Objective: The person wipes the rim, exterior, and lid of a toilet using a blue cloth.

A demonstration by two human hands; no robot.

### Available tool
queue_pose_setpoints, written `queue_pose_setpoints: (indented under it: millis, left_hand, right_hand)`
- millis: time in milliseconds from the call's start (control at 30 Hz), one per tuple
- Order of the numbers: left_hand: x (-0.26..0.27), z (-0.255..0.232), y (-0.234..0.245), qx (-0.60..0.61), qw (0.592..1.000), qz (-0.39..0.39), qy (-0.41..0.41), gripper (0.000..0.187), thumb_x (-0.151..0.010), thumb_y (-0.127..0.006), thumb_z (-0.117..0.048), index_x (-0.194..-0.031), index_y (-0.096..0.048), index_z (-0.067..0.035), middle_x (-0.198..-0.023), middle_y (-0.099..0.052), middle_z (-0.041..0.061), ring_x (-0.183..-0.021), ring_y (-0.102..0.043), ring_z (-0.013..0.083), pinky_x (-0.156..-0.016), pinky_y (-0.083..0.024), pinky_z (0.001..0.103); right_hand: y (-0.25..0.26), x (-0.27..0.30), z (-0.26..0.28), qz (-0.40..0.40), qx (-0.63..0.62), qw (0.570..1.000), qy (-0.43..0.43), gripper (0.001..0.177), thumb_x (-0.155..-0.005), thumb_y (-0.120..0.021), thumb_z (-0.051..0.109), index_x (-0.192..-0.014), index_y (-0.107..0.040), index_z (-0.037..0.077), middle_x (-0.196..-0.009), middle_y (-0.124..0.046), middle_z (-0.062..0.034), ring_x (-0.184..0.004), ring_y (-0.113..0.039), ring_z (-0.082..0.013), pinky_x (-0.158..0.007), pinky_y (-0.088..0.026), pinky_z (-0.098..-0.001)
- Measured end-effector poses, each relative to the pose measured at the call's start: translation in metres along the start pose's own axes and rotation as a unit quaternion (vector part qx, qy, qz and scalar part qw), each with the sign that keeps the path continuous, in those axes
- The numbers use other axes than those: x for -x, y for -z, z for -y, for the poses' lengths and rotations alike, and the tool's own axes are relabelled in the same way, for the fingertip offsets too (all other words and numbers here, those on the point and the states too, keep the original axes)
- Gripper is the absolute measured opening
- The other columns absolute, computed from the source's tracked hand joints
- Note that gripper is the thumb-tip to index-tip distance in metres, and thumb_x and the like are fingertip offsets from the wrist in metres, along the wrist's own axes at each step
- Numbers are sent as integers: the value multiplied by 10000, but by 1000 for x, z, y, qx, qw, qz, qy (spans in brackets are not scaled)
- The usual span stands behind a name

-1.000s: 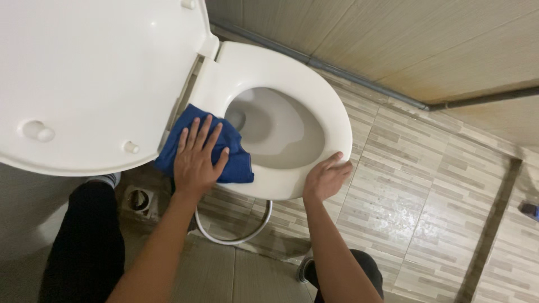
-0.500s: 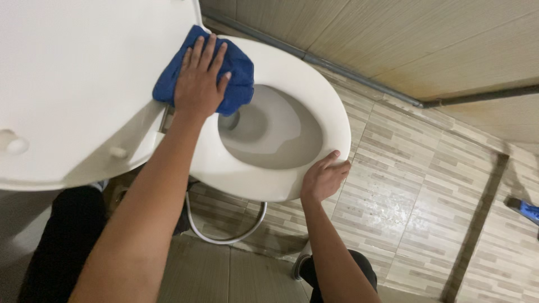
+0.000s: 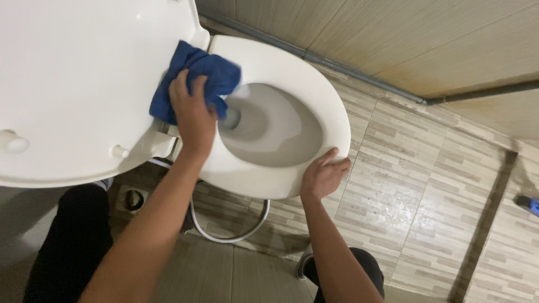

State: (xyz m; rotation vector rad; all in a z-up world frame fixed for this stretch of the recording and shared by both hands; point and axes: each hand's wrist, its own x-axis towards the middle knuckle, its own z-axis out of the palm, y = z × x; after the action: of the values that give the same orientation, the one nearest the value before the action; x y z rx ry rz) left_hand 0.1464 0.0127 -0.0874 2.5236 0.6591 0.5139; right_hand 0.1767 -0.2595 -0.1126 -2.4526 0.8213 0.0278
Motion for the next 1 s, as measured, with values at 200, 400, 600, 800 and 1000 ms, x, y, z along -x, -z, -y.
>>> queue_pose_setpoints:
  millis: [200,400,600,800,1000]
  left_hand:
    - [-7,26,29,-36,987,-25,-156,531,-940,-650,176,-1409,-652,-71,-1667,-463,101,-1562,-360,347,-1352,-293,559]
    - [-6,12,13,-171,969,43,-172,271,-880,-689,19,-1107,-721,-126,-1654,-378,168,-1491,-251,500,-1201,-131,668]
    - [-2,27,22,-24,981,162,-100,707,-1022,-601,-443,-1616,-500,-72,-1634,-376,187,-1480,-332,384,-1186,-225,585]
    - [-21,42,25,-198,942,93,-256,592,-1017,-578,-528,-1454,-613,-131,-1586,-486,83,-1472,-432,313,-1254,-229,555]
    - [25,59,24,-88,975,155,-129,567,-1076,-434,-558,-1420,-604,-140,-1607,-467,78,-1501,-376,341,-1216,-214,540]
  right_hand:
    - [1,-2,-2,-9,-11,1000,20,685,-1063,-294,550,-1371,-413,-50,-1318,-504,-279,-1136,-584,-466,-897,-505,-563]
    - [3,1,-1,-9,1,1000,17,644,-1075,-301,529,-1359,-420,-37,-1323,-514,-264,-1148,-588,-465,-907,-499,-573]
    - [7,3,5,22,2,1000,-10,627,-1066,-282,504,-1361,-404,-35,-1307,-507,-257,-1119,-607,-439,-889,-530,-542]
    - [5,0,1,12,-2,1000,2,624,-1086,-278,521,-1359,-414,-24,-1314,-506,-250,-1158,-584,-435,-911,-511,-548]
    - [0,2,-3,-6,-20,1000,6,636,-1072,-300,535,-1370,-427,-12,-1341,-511,-240,-1170,-580,-444,-934,-493,-553]
